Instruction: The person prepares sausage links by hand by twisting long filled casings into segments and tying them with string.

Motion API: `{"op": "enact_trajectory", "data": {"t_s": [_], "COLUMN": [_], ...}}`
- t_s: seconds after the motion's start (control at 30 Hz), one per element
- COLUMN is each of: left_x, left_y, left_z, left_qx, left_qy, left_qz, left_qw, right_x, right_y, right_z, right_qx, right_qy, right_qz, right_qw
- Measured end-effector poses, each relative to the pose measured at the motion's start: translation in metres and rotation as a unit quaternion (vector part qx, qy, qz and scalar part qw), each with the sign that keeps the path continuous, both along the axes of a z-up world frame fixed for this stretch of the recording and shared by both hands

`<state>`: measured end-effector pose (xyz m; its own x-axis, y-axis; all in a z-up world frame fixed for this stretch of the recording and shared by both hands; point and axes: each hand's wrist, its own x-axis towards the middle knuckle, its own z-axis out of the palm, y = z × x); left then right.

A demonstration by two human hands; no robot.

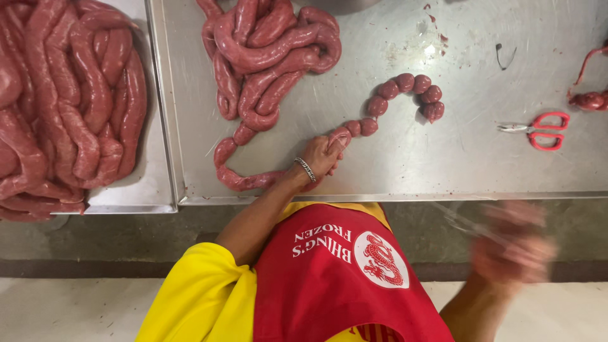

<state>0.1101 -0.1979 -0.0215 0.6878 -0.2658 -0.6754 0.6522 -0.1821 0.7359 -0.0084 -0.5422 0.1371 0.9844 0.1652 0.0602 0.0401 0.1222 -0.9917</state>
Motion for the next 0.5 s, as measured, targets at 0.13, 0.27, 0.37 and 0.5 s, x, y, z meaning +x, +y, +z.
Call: {"op": "enact_trajectory", "data": {"t_s": [0.13,0.27,0.37,0.5], "left_x": [0.005,0.013,0.025,0.032], "left_y": [0.011,0.031,0.039,0.040], "left_z": [-0.012,-0.025,-0.044,-0.039], "left_qx": [-0.122,-0.284,-0.384,-0.422], "left_qy": [0.030,0.184,0.339,0.331], "left_qz": [0.003,0.042,0.052,0.068], "left_qw": [0.992,0.940,0.858,0.841], "right_x": [-0.048,-0.080,-0.125,-0.138], "right_y": [-0.019,-0.011,-0.039,-0.015], "right_z": [-0.036,-0.088,-0.116,-0.175], "right_qx": [0.191,-0.339,-0.232,-0.044], "right_qy": [0.061,0.322,0.369,0.405], "right_qz": [-0.220,0.123,0.096,-0.019], "right_qw": [0.955,0.876,0.895,0.913]}}
